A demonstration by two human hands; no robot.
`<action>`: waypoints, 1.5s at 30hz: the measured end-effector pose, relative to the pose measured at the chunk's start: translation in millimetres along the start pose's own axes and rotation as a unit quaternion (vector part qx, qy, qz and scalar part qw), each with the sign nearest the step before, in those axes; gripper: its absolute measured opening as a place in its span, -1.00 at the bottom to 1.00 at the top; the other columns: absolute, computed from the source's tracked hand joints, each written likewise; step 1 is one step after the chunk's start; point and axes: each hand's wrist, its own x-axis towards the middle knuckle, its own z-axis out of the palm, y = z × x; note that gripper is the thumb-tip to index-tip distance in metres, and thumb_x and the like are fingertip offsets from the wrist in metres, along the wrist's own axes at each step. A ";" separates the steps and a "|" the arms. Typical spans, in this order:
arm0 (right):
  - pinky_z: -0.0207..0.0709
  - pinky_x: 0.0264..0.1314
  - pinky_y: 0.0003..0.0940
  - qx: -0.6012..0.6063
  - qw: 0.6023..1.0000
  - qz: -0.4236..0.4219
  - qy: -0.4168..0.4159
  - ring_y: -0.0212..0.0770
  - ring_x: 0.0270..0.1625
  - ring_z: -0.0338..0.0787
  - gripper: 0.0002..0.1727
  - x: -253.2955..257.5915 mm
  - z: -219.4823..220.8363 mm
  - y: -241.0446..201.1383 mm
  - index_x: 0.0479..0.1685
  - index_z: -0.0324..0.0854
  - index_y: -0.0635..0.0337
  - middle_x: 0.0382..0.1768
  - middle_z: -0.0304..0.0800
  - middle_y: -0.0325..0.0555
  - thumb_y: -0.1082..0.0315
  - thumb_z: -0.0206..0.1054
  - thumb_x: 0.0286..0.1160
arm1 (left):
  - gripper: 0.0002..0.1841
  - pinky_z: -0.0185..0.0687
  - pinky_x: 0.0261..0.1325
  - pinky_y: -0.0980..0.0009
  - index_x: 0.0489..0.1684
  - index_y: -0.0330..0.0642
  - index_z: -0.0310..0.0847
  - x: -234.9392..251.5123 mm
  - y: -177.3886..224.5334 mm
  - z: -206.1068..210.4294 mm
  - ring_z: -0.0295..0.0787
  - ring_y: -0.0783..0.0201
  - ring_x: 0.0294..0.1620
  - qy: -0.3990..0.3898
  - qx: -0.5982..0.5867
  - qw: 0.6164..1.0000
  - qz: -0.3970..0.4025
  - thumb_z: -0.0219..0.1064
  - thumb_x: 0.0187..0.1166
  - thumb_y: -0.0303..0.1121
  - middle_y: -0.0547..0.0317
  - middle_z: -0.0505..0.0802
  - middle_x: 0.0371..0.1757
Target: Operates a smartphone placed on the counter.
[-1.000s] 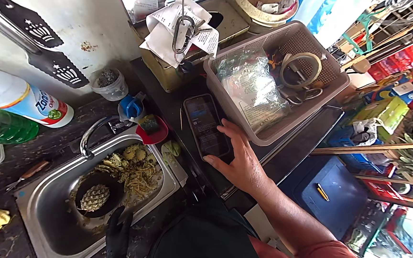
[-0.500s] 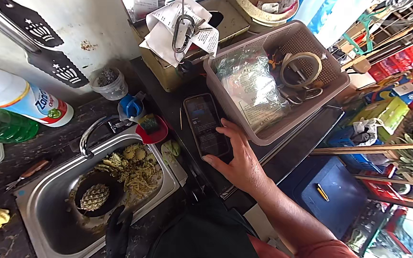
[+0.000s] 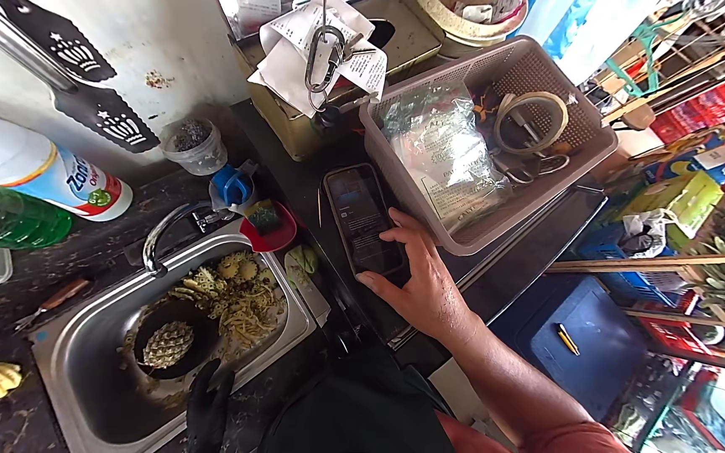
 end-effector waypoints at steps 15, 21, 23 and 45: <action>0.56 0.58 -0.17 0.001 1.000 -0.002 0.004 -0.10 0.68 0.49 -0.27 0.1 0.1 0.6 0.34 0.57 0.17 0.67 0.43 0.07 -0.24 0.49 0.42 | -0.36 0.63 0.42 0.18 0.49 -0.12 0.58 -0.1 2.2 1.2 0.47 0.21 0.63 0.004 0.005 1.000 0.002 0.43 0.42 0.00 0.00 0.57 0.62; 0.52 0.63 -0.17 0.003 1.000 0.000 0.002 -0.12 0.71 0.45 -0.20 -0.1 0.2 0.4 0.48 0.52 0.16 0.67 0.44 0.04 -0.24 0.49 0.42 | -0.36 0.65 0.38 0.18 0.49 -0.12 0.57 -0.2 2.5 0.7 0.48 0.20 0.62 0.003 0.003 1.000 -0.001 0.43 0.43 0.00 -0.01 0.56 0.62; 0.53 0.62 -0.17 0.004 1.000 -0.001 0.003 -0.12 0.70 0.46 -0.21 0.1 0.0 0.4 0.47 0.52 0.16 0.67 0.44 0.05 -0.23 0.49 0.42 | -0.36 0.65 0.39 0.18 0.49 -0.11 0.57 -0.3 2.7 0.9 0.48 0.21 0.62 0.004 0.001 1.000 -0.001 0.43 0.43 -0.01 0.00 0.57 0.62; 0.55 0.59 -0.19 0.005 1.000 0.003 0.001 -0.11 0.70 0.47 -0.31 -0.3 -0.6 0.7 0.27 0.58 0.17 0.67 0.44 0.08 -0.23 0.48 0.43 | -0.38 0.65 0.38 0.16 0.49 -0.08 0.58 -0.2 0.6 0.8 0.47 0.20 0.63 0.010 0.004 1.000 -0.002 0.41 0.44 0.01 0.02 0.57 0.62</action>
